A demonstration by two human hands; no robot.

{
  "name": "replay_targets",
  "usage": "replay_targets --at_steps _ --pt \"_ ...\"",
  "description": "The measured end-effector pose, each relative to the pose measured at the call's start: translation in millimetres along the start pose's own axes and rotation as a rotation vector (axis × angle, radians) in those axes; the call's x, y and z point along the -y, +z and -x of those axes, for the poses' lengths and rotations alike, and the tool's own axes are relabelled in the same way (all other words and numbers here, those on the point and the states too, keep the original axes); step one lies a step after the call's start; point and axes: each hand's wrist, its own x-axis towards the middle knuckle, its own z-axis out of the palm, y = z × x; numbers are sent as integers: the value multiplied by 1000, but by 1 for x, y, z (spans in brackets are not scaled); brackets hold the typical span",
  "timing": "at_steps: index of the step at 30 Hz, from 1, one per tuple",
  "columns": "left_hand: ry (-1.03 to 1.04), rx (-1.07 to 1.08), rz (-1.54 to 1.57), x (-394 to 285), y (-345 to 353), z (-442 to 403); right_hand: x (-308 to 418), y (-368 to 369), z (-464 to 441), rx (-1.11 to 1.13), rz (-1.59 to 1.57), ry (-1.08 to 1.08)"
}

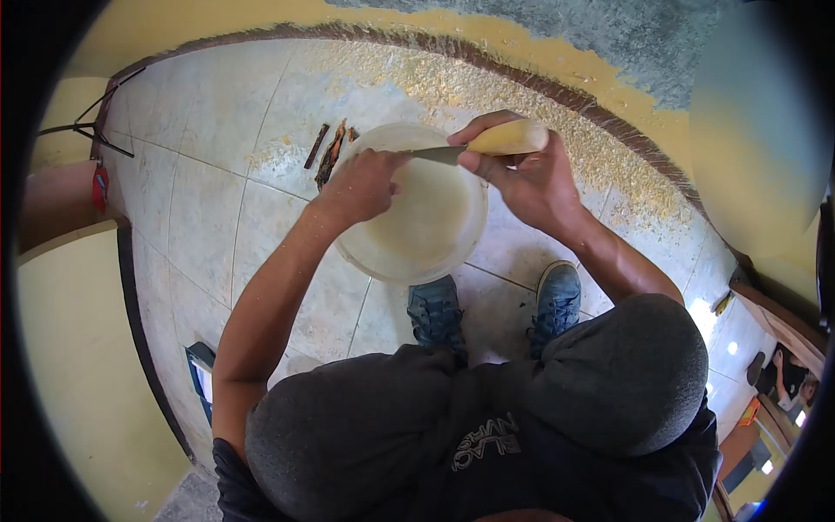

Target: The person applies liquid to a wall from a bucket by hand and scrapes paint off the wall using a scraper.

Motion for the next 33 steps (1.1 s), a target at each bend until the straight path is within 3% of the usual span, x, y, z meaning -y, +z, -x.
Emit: replay_targets --at_steps 3,5,9,11,15,17,20,24,26,29,31,33 --pt "116 -61 70 -4 26 -4 11 -13 7 -90 -86 -122" --pt "276 -289 -256 -4 51 -9 21 -29 14 -110 -57 -173" --pt "244 -264 -414 -1 84 -29 32 -49 37 -127 -162 -111" --pt "-37 501 -499 -23 69 -46 34 -57 48 -142 -197 -99" --pt "-6 571 -426 -3 115 -48 36 -73 64 -175 -272 -74" --pt "3 485 -409 8 138 -42 33 -81 70 -174 -292 -60" --pt "76 626 -516 -1 139 -36 27 -90 77 -179 -305 -38" --pt "-15 692 -415 3 130 -23 23 -96 83 -160 -284 -42" --pt "50 754 -464 -2 117 -35 27 -103 83 -158 -39 -75" --pt "47 760 -466 -24 89 -35 27 -116 85 -112 296 -244" --pt "-55 458 -415 -47 65 -16 26 -121 85 -93 383 -249" --pt "21 417 -453 -51 59 -11 21 -122 90 -62 313 -192"
